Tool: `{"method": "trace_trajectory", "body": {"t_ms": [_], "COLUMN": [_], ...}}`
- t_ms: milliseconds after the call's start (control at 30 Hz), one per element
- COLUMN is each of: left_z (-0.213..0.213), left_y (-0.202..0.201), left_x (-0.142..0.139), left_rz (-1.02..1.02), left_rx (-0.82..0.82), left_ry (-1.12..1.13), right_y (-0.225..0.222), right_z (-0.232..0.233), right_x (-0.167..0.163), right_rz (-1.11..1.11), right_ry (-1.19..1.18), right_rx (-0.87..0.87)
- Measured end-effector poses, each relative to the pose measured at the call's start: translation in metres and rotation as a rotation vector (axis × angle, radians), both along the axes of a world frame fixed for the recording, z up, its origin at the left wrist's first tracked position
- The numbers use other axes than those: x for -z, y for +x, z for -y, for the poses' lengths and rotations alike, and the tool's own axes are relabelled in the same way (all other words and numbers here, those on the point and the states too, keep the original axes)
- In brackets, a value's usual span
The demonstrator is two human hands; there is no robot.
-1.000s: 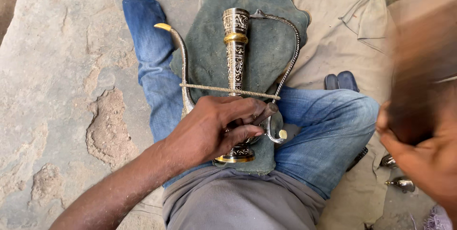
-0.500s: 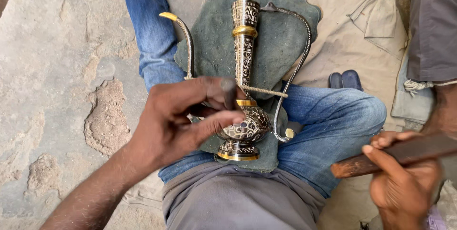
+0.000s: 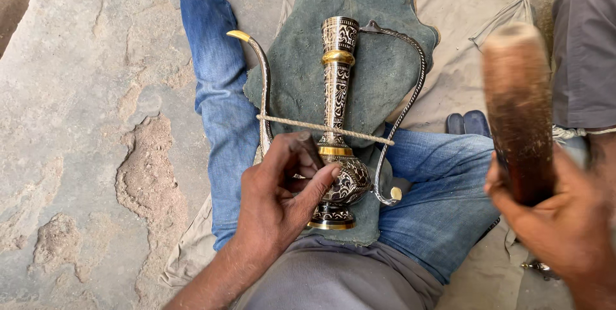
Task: The person sits on the ground and uses a hammer to repeatedly strike a small metal punch held against an ornate silver and gold metal pitcher. The person adjusts the pitcher's position and continues hammering along the handle and body.
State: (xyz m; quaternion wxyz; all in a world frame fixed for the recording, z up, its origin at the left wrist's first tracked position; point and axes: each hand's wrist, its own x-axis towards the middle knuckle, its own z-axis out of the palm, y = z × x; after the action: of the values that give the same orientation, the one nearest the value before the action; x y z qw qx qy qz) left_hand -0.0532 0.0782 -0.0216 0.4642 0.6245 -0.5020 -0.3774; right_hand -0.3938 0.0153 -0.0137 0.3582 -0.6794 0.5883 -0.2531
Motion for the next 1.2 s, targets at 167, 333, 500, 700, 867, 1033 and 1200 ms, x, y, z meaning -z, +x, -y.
{"method": "trace_trajectory", "body": {"t_ms": [167, 333, 500, 700, 867, 1033, 1200], "left_z": [-0.005, -0.012, -0.008, -0.010, -0.007, -0.006, -0.006], "left_y": [-0.009, -0.015, -0.015, -0.013, -0.011, -0.007, -0.003], "left_x": [0.002, -0.004, -0.003, -0.002, -0.002, -0.001, 0.001], "left_rz": [0.042, 0.176, 0.076, 0.059, 0.078, 0.102, 0.099], "left_rx": [-0.105, -0.086, -0.109, -0.111, -0.059, -0.025, -0.003], "left_ry": [-0.021, -0.178, -0.084, -0.090, -0.086, -0.106, -0.051], "right_y": [0.046, 0.087, 0.114, 0.126, 0.121, 0.118, 0.118], "right_z": [0.031, 0.045, 0.050, 0.049, 0.055, 0.054, 0.052], "right_x": [-0.071, -0.107, -0.133, -0.146, -0.143, -0.137, -0.130], "right_rz": [-0.420, -0.589, -0.679, -0.768, -0.917, -0.862, -0.926], "right_ry": [-0.348, -0.646, -0.615, -0.438, -0.411, -0.425, -0.353], "right_rx": [-0.213, -0.448, -0.476, -0.447, -0.564, -0.606, -0.572]}}
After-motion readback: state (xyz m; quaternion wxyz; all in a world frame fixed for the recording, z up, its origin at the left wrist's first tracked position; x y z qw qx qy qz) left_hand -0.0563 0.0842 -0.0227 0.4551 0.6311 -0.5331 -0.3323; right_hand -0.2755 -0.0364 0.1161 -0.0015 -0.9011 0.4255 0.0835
